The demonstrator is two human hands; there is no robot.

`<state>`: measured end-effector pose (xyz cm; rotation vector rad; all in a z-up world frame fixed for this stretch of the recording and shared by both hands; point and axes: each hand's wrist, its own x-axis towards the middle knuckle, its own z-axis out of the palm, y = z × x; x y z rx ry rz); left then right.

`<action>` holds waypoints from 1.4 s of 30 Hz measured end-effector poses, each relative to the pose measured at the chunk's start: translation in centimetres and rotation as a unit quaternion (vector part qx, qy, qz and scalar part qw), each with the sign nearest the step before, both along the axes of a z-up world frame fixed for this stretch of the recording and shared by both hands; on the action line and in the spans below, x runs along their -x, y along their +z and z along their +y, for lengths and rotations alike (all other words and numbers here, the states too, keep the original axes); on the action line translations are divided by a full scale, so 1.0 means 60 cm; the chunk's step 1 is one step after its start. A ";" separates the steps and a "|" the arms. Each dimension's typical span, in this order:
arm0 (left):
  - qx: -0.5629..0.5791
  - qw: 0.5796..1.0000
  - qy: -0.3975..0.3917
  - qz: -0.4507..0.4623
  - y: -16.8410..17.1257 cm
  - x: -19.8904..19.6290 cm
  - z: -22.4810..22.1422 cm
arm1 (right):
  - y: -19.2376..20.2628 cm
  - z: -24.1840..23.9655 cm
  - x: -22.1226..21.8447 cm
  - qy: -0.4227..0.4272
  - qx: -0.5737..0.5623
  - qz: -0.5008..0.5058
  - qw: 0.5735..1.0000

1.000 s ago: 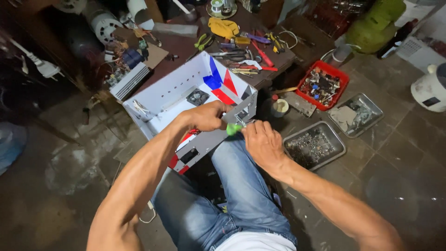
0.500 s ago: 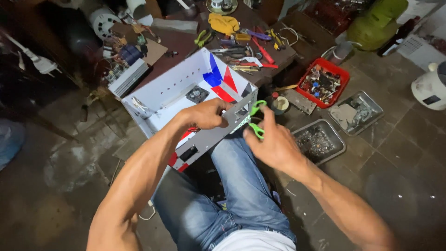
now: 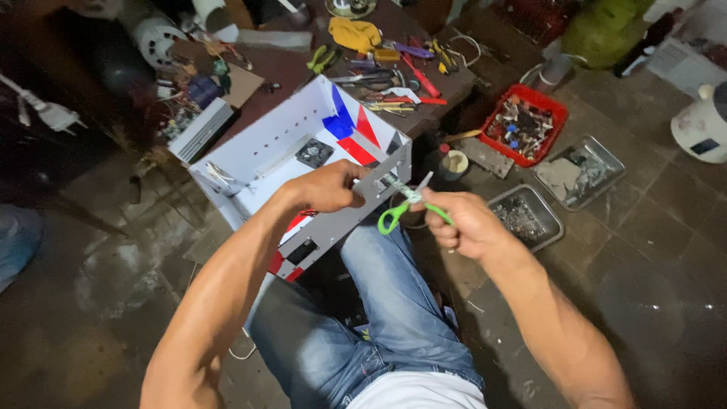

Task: Cutting a wire with scissors and modifying a metal electronics enclosure

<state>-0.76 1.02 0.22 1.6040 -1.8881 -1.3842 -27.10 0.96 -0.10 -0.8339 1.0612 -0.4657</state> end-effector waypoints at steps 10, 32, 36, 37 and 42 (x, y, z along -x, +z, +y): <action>0.238 0.917 0.000 -0.321 0.005 0.043 0.035 | -0.107 0.050 0.092 -0.056 0.069 0.114 0.990; 0.613 0.708 0.012 -0.350 -0.042 0.143 0.117 | -0.285 0.065 0.176 -0.101 0.089 0.251 0.959; 0.571 0.769 0.000 -0.289 -0.119 0.192 0.184 | -0.568 0.029 0.266 -0.039 0.135 0.385 0.912; 0.570 0.769 0.002 -0.290 -0.129 0.208 0.184 | -0.669 0.035 0.298 -0.037 0.135 0.385 0.912; 0.521 0.823 0.069 -0.213 -0.174 0.266 0.171 | -0.868 0.049 0.357 0.009 0.050 0.497 0.866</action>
